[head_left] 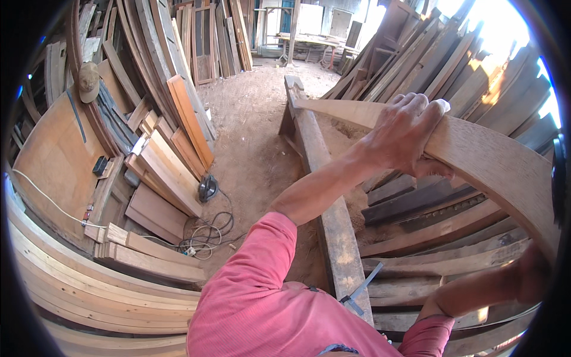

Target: The person marks a long wooden beam by hand using a metal square and a marking gauge while in a wood processing area.

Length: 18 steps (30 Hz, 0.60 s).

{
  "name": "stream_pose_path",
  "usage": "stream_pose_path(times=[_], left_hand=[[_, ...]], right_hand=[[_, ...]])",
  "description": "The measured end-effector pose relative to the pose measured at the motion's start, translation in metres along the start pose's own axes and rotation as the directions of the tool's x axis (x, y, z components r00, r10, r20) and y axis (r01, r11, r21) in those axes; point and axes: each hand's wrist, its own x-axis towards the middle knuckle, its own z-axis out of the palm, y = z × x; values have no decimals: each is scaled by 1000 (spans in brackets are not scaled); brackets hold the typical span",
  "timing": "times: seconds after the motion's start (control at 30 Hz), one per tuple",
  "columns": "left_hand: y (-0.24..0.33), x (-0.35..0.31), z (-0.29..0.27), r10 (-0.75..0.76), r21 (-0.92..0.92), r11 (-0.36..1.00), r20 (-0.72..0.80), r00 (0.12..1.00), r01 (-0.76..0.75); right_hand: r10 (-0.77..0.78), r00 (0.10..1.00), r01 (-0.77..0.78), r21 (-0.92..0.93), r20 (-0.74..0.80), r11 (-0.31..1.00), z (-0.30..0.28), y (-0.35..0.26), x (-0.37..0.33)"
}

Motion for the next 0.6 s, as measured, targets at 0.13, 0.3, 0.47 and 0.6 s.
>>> stream_pose_path(times=[0.13, 0.3, 0.47, 0.6], left_hand=[[17, 5, -28, -46, 88, 995, 7, 999, 45], [49, 31, -63, -79, 76, 995, 107, 991, 71], [97, 82, -74, -69, -19, 997, 158, 985, 73], [107, 106, -116, -64, 130, 990, 131, 989, 47]], right_hand=[[83, 956, -22, -211, 282, 977, 48, 44, -35], [226, 591, -1, -279, 775, 960, 93, 114, -97], [-147, 489, 730, -311, 860, 609, 106, 224, -83], [115, 700, -93, -70, 705, 993, 194, 81, -84]])
